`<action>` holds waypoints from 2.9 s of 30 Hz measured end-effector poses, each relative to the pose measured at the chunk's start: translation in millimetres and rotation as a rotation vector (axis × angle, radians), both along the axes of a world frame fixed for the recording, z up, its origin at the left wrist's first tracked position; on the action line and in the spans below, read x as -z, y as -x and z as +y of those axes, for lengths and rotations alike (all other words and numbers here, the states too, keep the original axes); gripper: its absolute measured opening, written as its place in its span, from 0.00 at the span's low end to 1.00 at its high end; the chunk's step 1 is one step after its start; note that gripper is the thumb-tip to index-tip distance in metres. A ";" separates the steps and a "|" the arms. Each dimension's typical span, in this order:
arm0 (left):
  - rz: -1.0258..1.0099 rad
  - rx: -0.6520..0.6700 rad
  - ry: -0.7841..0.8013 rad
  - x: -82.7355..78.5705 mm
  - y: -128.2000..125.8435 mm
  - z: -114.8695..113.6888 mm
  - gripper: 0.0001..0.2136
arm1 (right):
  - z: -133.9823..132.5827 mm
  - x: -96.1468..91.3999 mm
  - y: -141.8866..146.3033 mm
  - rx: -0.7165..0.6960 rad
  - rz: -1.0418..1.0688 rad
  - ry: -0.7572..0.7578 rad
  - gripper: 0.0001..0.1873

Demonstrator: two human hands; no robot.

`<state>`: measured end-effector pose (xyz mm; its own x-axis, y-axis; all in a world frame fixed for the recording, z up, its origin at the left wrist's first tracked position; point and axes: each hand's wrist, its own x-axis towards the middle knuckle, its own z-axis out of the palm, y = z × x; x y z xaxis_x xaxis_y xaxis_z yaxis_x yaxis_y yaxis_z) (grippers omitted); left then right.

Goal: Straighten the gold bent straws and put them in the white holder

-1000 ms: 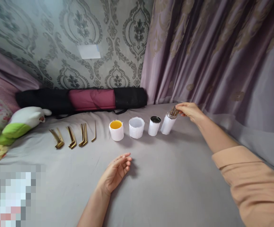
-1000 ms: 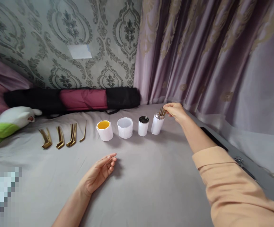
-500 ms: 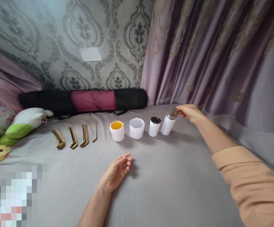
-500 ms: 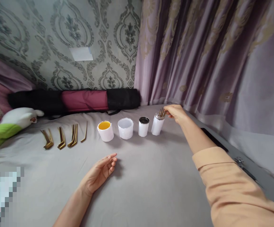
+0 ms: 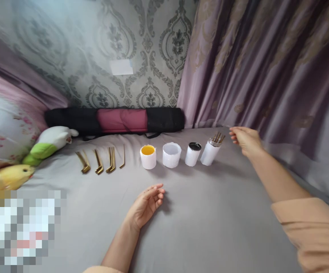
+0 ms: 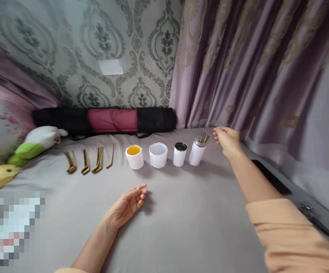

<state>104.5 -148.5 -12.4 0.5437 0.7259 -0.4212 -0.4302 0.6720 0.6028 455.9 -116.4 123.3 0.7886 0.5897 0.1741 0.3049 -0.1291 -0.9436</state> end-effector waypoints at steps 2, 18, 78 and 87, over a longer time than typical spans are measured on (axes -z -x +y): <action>-0.020 -0.001 0.001 0.3 -0.1 0.2 0.11 | -5.0 1.4 2.4 0.028 0.059 -0.067 0.04; -0.093 -0.019 0.017 3.8 1.9 4.8 0.08 | -37.3 28.9 53.8 -0.089 0.374 -0.206 0.09; 0.999 -0.308 -0.506 -5.0 62.5 85.4 0.04 | -27.3 168.3 181.6 -0.730 -0.021 0.145 0.23; 1.447 -0.270 -0.730 -13.4 80.2 109.8 0.10 | -25.2 169.9 182.9 -0.730 -0.055 0.145 0.23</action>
